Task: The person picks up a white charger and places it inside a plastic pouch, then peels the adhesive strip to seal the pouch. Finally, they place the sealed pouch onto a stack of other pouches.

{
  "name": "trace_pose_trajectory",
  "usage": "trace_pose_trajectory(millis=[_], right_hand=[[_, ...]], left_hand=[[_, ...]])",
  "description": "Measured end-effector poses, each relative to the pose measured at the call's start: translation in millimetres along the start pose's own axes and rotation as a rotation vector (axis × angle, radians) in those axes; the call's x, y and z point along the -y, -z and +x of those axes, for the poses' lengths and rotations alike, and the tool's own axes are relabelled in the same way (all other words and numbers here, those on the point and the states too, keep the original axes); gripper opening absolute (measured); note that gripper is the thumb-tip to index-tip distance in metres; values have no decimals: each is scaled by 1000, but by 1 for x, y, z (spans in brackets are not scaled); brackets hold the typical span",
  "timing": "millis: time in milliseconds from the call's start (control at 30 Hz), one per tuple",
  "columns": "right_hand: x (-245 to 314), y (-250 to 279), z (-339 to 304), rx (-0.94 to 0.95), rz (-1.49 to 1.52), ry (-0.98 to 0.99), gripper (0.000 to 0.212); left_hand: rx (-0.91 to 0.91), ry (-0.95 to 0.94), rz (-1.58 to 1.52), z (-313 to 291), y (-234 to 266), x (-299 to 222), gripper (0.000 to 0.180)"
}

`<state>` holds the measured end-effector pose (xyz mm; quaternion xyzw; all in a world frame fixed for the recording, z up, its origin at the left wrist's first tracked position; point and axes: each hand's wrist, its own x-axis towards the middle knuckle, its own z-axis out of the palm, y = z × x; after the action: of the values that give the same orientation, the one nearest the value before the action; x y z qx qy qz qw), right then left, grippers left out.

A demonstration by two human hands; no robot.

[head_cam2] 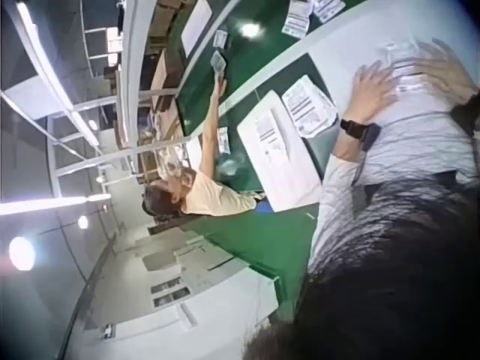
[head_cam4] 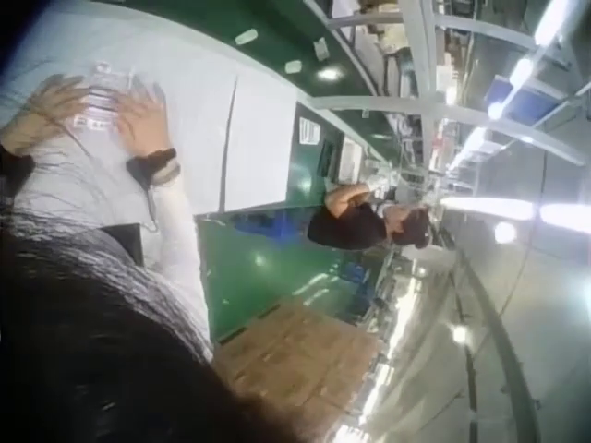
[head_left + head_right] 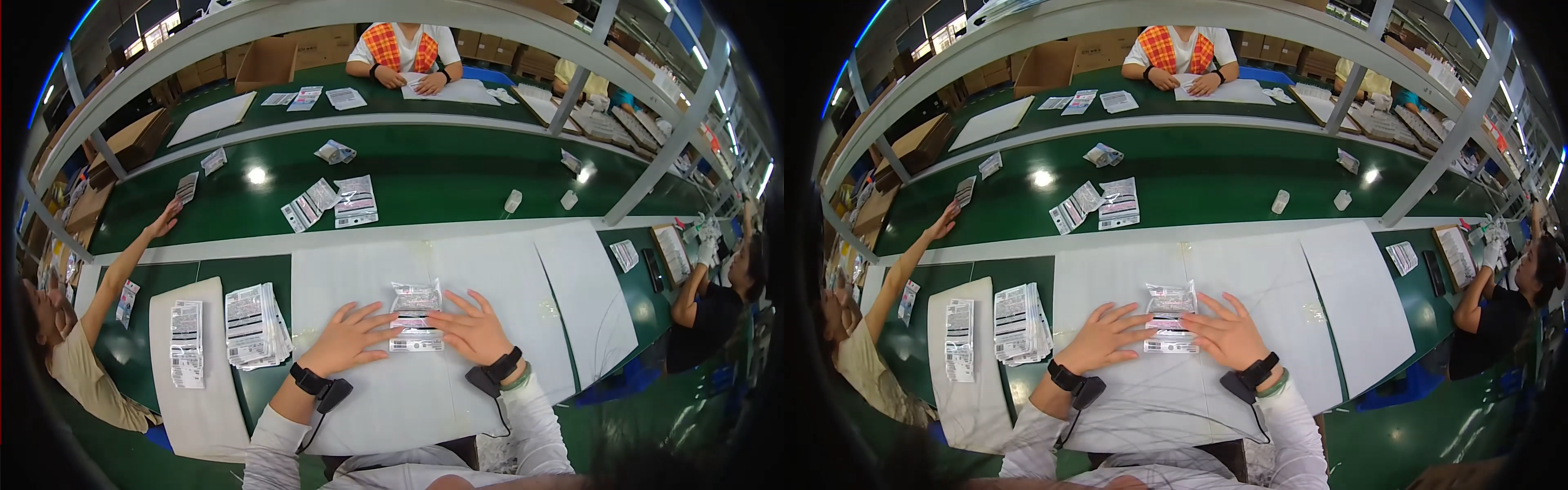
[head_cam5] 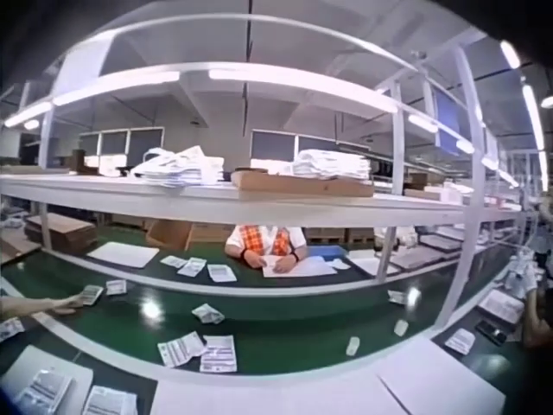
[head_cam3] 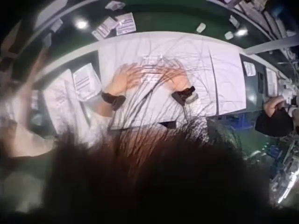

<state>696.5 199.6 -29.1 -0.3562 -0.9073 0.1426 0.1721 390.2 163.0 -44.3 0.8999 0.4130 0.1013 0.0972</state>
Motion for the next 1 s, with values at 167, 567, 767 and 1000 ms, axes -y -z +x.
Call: trace_pose_trajectory(millis=[167,567,767,1000], right_hand=[[-7,-1,-9,-34,51,-96,31],[87,-58,25,-151,-117,-148,20],[82,-67,20,-190,-147,-88,23],[61,-37,-63,-289,52,-297,17]], left_hand=[[-25,-9,-2,-7,-3,-2,55],[-57,-21,11,-14,-8,5,55],[-96,-5,-13,-12,-12,1,53],[-106,46,-36,-17,-10,-1,52]])
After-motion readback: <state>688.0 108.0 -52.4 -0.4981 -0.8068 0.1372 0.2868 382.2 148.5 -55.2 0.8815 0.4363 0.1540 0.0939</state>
